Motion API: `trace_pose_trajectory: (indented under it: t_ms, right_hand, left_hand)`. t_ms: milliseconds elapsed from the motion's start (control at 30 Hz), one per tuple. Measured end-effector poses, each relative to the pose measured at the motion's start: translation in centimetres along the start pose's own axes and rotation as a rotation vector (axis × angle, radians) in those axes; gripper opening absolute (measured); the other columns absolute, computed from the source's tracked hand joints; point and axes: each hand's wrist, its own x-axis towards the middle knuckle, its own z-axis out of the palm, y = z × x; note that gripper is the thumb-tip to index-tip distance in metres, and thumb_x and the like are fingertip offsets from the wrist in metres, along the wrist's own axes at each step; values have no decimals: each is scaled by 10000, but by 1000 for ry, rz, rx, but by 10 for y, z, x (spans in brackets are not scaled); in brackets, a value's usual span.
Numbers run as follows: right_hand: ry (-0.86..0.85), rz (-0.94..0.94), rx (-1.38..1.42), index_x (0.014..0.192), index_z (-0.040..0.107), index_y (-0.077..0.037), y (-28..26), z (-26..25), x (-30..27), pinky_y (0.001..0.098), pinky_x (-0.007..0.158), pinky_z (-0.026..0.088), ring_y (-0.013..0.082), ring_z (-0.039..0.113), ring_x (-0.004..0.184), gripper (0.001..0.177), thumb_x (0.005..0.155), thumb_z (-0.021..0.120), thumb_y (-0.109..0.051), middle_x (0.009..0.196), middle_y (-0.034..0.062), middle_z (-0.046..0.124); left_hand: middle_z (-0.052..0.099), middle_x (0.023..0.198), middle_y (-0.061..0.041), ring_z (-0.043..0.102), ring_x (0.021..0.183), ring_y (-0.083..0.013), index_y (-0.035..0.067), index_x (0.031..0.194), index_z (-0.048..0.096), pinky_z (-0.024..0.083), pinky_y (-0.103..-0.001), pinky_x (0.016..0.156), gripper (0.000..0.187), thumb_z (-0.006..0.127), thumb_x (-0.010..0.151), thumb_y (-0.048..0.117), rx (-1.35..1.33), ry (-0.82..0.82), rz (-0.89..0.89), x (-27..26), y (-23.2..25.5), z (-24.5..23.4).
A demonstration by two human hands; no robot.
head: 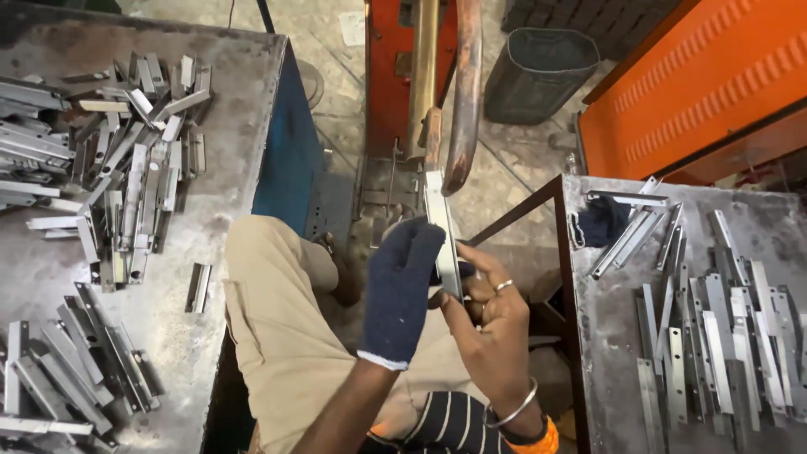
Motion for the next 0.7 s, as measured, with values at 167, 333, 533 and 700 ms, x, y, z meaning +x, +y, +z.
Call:
trace_pose_trajectory:
  t_ms: [167, 333, 533, 700]
  right_hand:
    - [27, -58, -66, 1423, 511, 20, 5, 4, 33, 174, 531, 424, 33, 592, 658, 540, 905, 623, 127, 824, 51, 690]
    - [-32, -32, 124, 1386, 481, 36, 7, 10, 46, 173, 489, 409, 41, 588, 632, 504, 912, 619, 134, 774, 22, 634]
    - [-39, -124, 64, 1367, 483, 37, 7, 11, 52, 166, 594, 489, 32, 636, 706, 442, 958, 635, 107, 822, 32, 672]
    - [-58, -38, 119, 1353, 420, 25, 10, 12, 53, 177, 602, 504, 34, 639, 758, 443, 963, 628, 46, 943, 50, 726]
  left_hand:
    - [732, 995, -91, 673, 837, -134, 35, 1358, 612, 562, -295, 741, 375, 624, 1007, 166, 351, 128, 276, -17, 26, 8]
    - [692, 984, -126, 674, 805, -196, 51, 1529, 488, 546, -333, 727, 553, 642, 1007, 151, 566, 72, 467, -17, 20, 1]
    - [699, 942, -101, 677, 780, -234, 55, 1570, 420, 526, -365, 696, 605, 628, 1012, 160, 636, 16, 453, -11, 20, 1]
    - [665, 923, -131, 656, 780, -274, 33, 1560, 436, 516, -382, 696, 585, 629, 1022, 153, 660, 46, 492, -13, 23, 2]
